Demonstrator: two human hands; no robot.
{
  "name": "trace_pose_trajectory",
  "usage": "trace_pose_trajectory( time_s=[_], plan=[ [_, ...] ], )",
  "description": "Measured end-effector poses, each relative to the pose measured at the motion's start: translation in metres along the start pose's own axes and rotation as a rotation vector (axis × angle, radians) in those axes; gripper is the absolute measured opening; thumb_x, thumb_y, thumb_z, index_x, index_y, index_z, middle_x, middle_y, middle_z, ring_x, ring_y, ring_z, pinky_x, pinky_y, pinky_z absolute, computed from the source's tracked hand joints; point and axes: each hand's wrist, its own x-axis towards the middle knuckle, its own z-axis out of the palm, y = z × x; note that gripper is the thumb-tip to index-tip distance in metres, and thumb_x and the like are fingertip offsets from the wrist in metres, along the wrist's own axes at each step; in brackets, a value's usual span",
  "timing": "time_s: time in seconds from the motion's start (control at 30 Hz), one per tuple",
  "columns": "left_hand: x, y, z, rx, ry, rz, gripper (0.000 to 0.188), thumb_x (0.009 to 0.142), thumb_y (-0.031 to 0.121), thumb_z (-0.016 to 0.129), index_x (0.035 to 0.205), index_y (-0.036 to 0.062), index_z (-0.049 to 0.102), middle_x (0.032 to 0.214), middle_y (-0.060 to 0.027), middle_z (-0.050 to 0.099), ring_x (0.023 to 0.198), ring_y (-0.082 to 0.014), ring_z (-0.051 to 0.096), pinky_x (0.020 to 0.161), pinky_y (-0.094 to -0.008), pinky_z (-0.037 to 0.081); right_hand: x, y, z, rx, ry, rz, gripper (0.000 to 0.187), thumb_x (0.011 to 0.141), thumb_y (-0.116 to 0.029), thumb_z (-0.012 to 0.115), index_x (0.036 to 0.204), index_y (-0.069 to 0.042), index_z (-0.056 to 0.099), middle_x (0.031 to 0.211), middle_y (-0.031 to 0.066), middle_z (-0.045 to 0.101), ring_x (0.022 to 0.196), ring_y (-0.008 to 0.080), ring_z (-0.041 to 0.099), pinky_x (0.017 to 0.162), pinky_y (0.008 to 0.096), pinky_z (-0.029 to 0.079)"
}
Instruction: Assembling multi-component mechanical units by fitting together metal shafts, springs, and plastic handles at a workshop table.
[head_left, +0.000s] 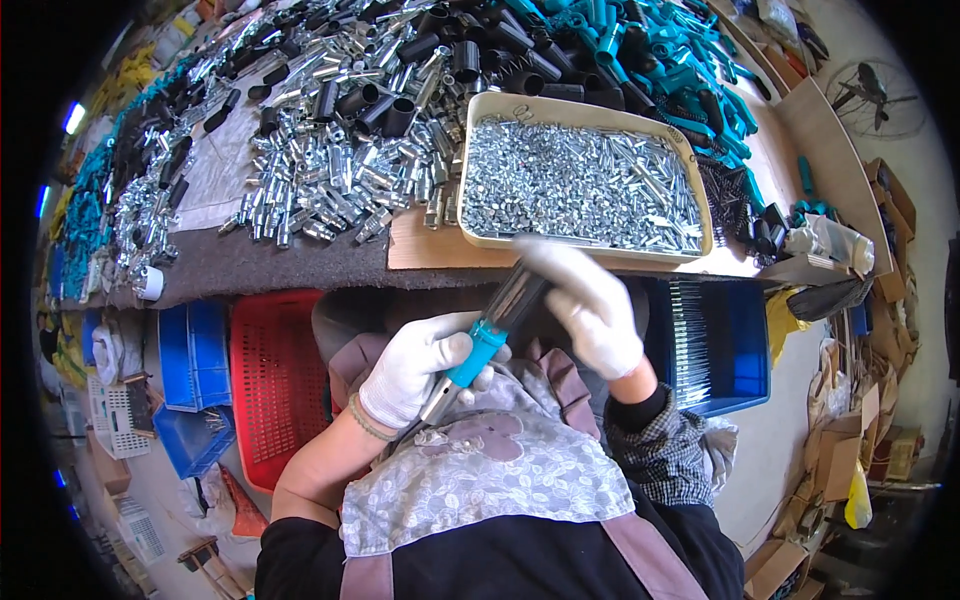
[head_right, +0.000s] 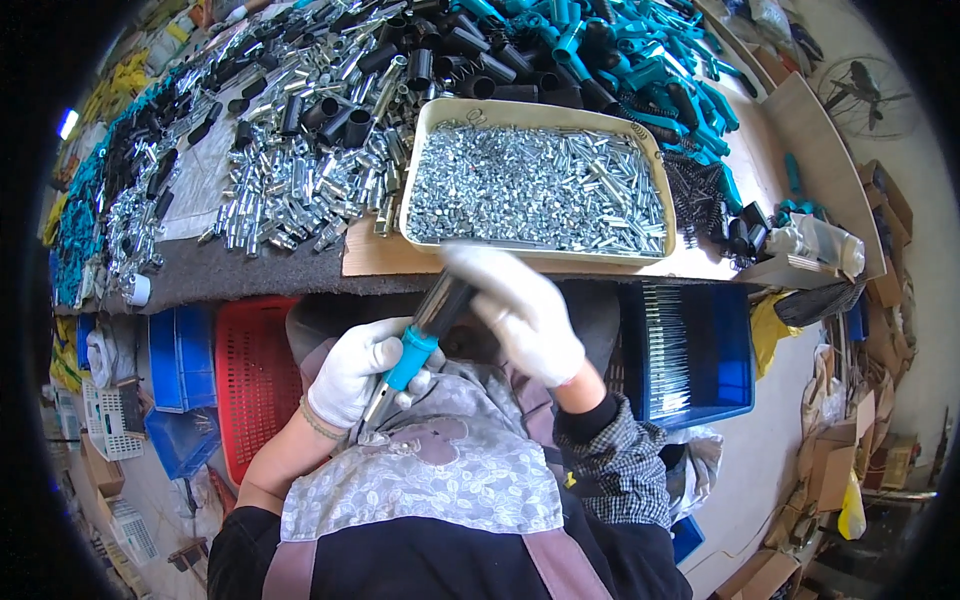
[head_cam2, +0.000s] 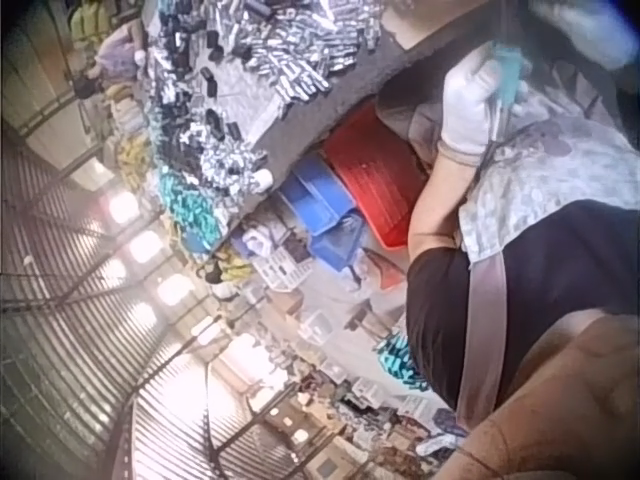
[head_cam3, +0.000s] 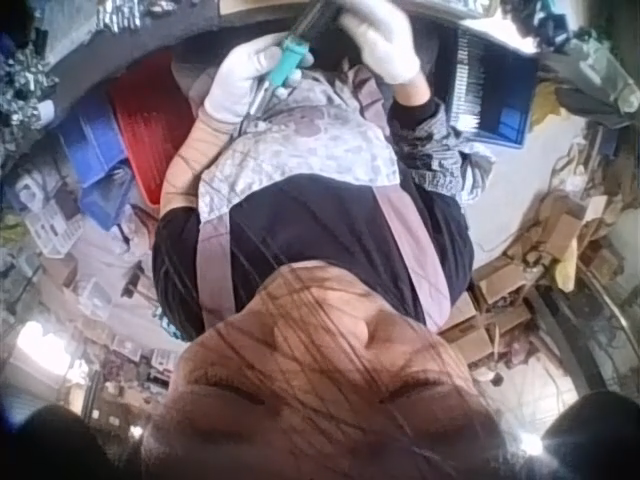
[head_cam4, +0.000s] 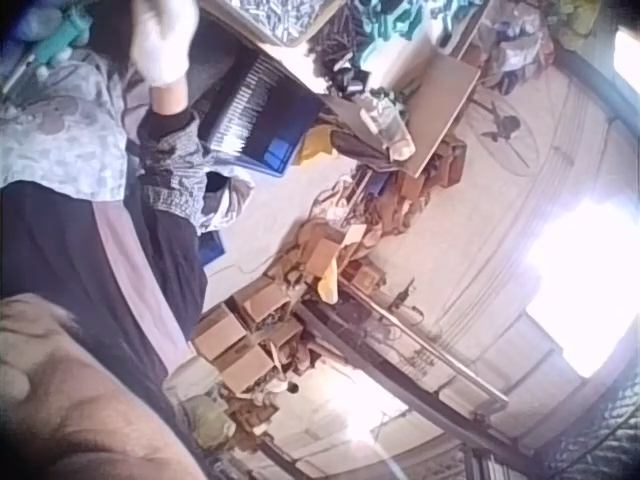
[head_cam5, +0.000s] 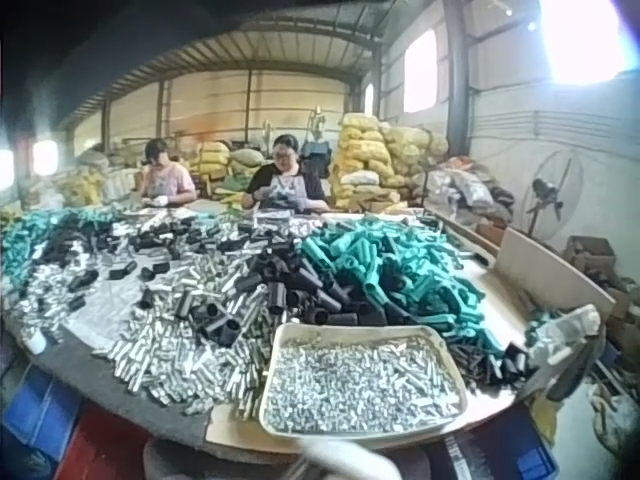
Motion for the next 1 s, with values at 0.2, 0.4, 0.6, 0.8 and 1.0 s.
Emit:
trace_pose_trajectory(
  time_s=[0.2,0.4,0.6,0.8,1.0],
  plan=[
    [0.011,0.006,0.022,0.254,0.002,0.088,0.079,0.091,0.053,0.068,0.141,-0.0037,0.046,0.096,-0.007,0.061,0.075,-0.0087,0.059,0.059,-0.0218,0.048,-0.03,0.011,0.047,0.168,0.163,0.005,0.063,0.082,-0.012,0.056,0.141,0.005,0.039,0.143,0.0208,0.043,0.131,0.0309,0.046,0.112,0.0417,0.034],
    [0.017,-0.003,0.017,1.062,0.077,0.303,0.082,0.082,0.067,0.069,0.127,-0.0005,0.059,0.098,-0.0165,0.069,0.088,-0.0224,0.068,0.083,-0.0338,0.052,-0.012,-0.029,0.004,0.245,0.047,0.069,0.025,0.083,-0.005,0.061,0.108,0.0,0.064,0.109,0.0146,0.063,0.103,0.0289,0.061,0.092,0.0383,0.049],
    [0.018,0.002,0.026,1.167,-0.011,0.298,0.066,0.085,0.049,0.075,0.127,0.0011,0.06,0.098,-0.0158,0.071,0.087,-0.0245,0.072,0.081,-0.0333,0.054,-0.006,0.006,-0.121,-0.52,0.611,0.052,0.021,0.085,0.007,0.063,0.103,-0.001,0.07,0.094,0.0081,0.068,0.087,0.0167,0.065,0.078,0.0294,0.051],
    [0.02,-0.002,0.041,1.175,-0.014,0.289,0.061,0.086,0.044,0.076,0.129,0.0036,0.06,0.101,-0.0157,0.071,0.09,-0.0238,0.072,0.082,-0.0335,0.054,0.005,0.076,-0.214,-1.101,0.603,0.136,0.011,0.085,-0.012,0.065,0.089,-0.01,0.075,0.089,0.0104,0.069,0.084,0.0314,0.067,0.076,0.0385,0.053],
    [0.021,0.0,0.052,1.246,-0.012,0.325,0.059,0.085,0.039,0.076,0.13,0.0054,0.059,0.104,-0.0183,0.071,0.095,-0.0301,0.072,0.083,-0.0348,0.054,0.082,0.103,-0.196,-1.397,0.301,0.28,0.025,0.079,-0.031,0.074,0.097,-0.013,0.073,0.094,0.0123,0.069,0.091,0.0318,0.066,0.08,0.0435,0.054]
  ],
)
